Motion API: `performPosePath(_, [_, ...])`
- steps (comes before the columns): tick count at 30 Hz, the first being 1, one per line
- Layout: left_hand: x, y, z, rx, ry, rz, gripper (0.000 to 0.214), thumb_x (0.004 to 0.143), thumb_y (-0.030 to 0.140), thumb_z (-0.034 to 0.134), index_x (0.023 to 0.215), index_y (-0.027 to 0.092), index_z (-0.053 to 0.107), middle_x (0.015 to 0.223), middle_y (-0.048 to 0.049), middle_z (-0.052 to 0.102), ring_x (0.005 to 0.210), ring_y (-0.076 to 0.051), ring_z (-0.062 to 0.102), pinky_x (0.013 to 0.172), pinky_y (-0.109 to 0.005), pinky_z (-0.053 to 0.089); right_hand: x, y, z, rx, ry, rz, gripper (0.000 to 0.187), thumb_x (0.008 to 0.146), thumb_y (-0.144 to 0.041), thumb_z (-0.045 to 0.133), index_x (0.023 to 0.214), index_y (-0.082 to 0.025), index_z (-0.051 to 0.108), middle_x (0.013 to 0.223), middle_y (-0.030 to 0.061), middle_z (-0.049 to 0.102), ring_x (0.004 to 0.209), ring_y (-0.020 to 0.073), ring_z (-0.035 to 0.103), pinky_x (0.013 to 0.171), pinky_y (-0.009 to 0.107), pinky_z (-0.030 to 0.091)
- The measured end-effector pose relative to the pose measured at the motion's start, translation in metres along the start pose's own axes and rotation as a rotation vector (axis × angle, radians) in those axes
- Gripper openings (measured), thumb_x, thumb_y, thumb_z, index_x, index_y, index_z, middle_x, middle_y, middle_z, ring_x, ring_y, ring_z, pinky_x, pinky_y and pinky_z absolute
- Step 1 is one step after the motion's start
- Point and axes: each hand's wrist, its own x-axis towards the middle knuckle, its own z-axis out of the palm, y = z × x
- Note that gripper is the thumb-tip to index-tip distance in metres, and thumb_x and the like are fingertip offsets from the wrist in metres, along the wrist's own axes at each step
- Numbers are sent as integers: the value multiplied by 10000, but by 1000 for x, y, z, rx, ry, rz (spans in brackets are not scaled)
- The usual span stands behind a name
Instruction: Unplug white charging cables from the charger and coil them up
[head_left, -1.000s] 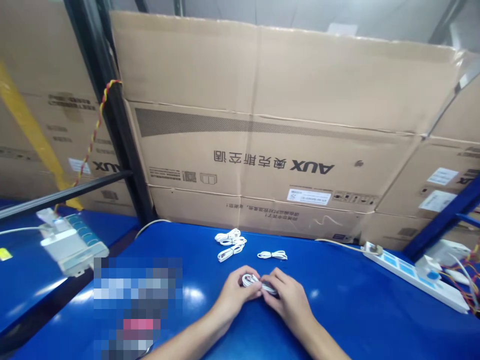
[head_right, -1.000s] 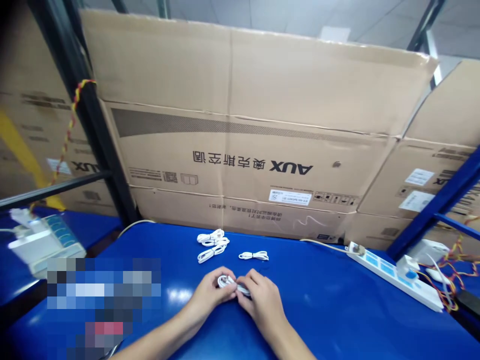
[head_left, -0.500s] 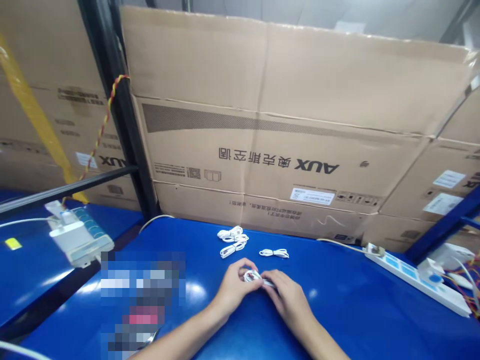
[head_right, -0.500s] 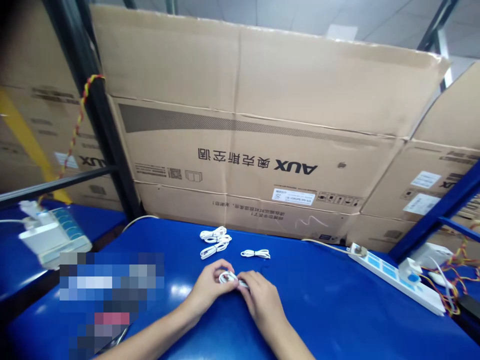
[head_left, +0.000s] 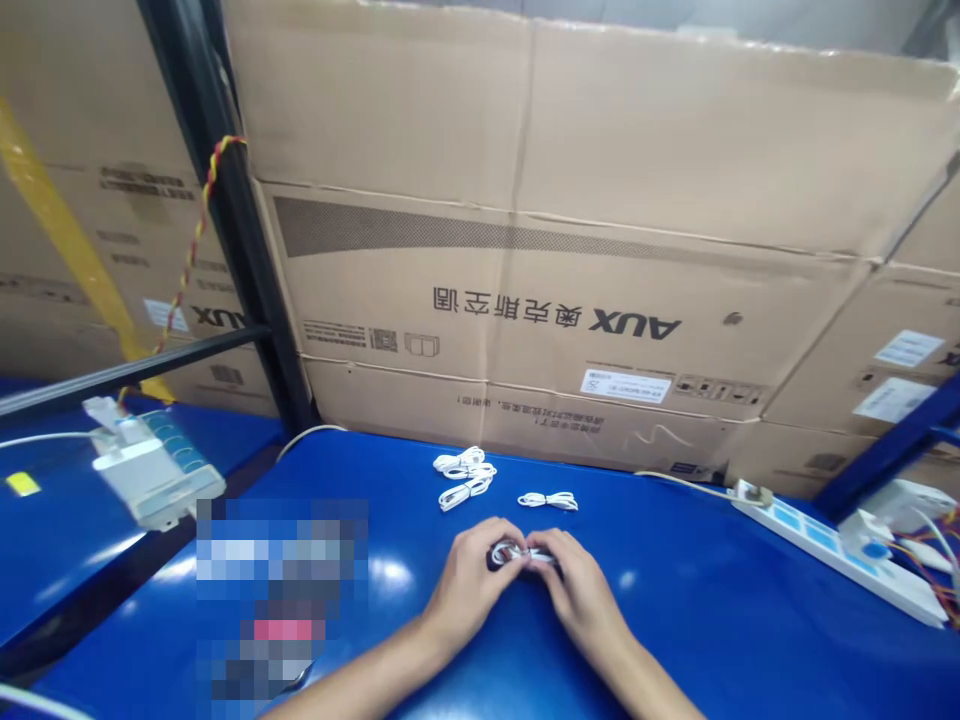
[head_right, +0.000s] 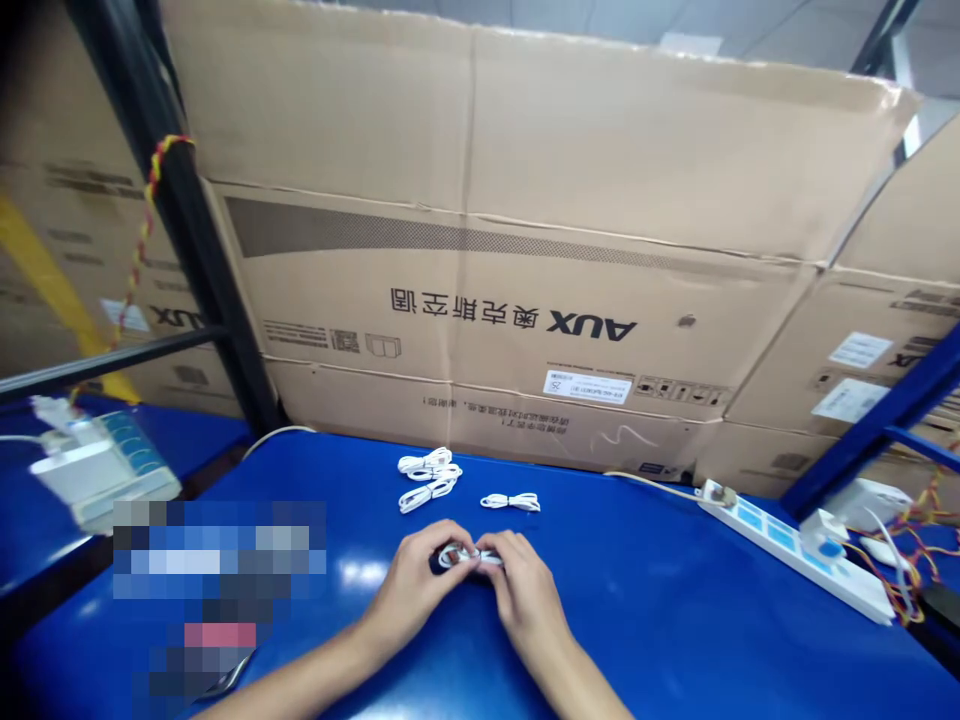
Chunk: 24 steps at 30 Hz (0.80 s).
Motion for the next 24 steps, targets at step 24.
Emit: performPosePath(24, [9, 6, -28, 415, -395, 560, 344, 1065, 268, 404, 1015, 251, 744, 982, -72, 786, 1000, -225, 689, 862, -346, 438, 6, -19, -28, 206, -172, 9, 149, 985, -255, 560, 991, -224, 706, 928, 42, 740, 847, 219, 680, 792, 319, 538])
